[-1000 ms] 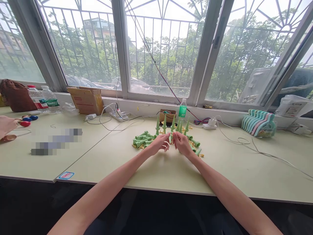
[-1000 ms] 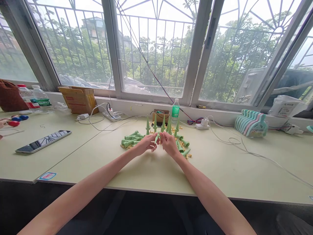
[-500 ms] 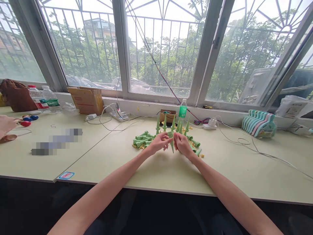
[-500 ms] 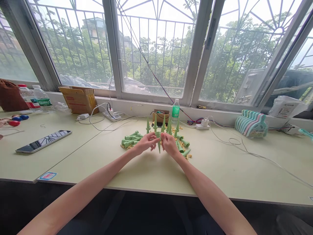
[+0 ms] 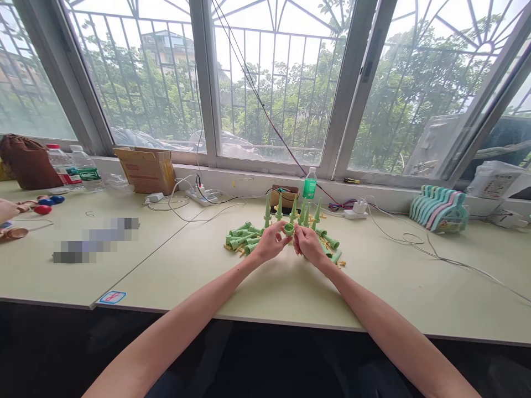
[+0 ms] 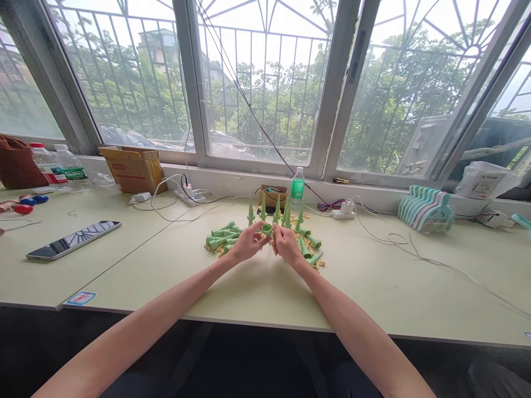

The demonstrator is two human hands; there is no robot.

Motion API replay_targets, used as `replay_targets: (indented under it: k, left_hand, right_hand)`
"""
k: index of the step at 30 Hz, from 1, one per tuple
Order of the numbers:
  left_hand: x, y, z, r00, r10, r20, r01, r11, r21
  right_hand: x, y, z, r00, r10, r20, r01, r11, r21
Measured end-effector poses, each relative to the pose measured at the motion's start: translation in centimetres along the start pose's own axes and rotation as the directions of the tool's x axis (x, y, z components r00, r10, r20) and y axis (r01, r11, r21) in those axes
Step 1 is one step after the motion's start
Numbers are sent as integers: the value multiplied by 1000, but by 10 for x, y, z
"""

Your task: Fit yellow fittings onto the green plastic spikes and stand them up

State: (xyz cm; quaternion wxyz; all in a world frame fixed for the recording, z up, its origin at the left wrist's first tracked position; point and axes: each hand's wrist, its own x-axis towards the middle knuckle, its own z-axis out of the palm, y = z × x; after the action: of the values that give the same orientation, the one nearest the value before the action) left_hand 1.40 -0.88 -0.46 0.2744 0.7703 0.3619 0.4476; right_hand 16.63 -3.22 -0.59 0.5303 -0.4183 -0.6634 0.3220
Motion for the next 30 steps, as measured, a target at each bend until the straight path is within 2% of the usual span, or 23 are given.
replay_targets:
  k: [4, 7, 11, 15, 17, 24, 30]
  left_hand:
    - [0, -1, -1, 988, -152, 9, 152, 982, -110]
    - [0, -1, -2, 957, -286, 42, 288, 930, -227]
    - [1, 5, -5, 890, -412, 196, 457, 800, -390]
    - [3, 12, -7, 824, -451, 344, 567, 682, -462]
    - [3, 13, -8, 810, -439, 390, 585, 654, -479]
    - [2, 12, -10, 822, -356, 444, 566, 599, -566]
    - [1, 12, -10, 872, -296, 391, 483, 653, -583]
  right_hand:
    - [0, -3, 1, 1000, -24, -6, 24, 1000, -14]
    - [0, -4, 0, 999, -48, -11, 48, 999, -26]
    - [0, -3, -2, 997, -80, -6, 80, 994, -74]
    - [-1, -3, -3, 993, -115, 31, 118, 985, -122]
    - [-1, -3, -3, 991, -128, 41, 133, 983, -125]
    - [-1, -2, -3, 990, -129, 54, 135, 984, -119]
    - [0, -1, -3, 994, -96, 52, 102, 989, -109]
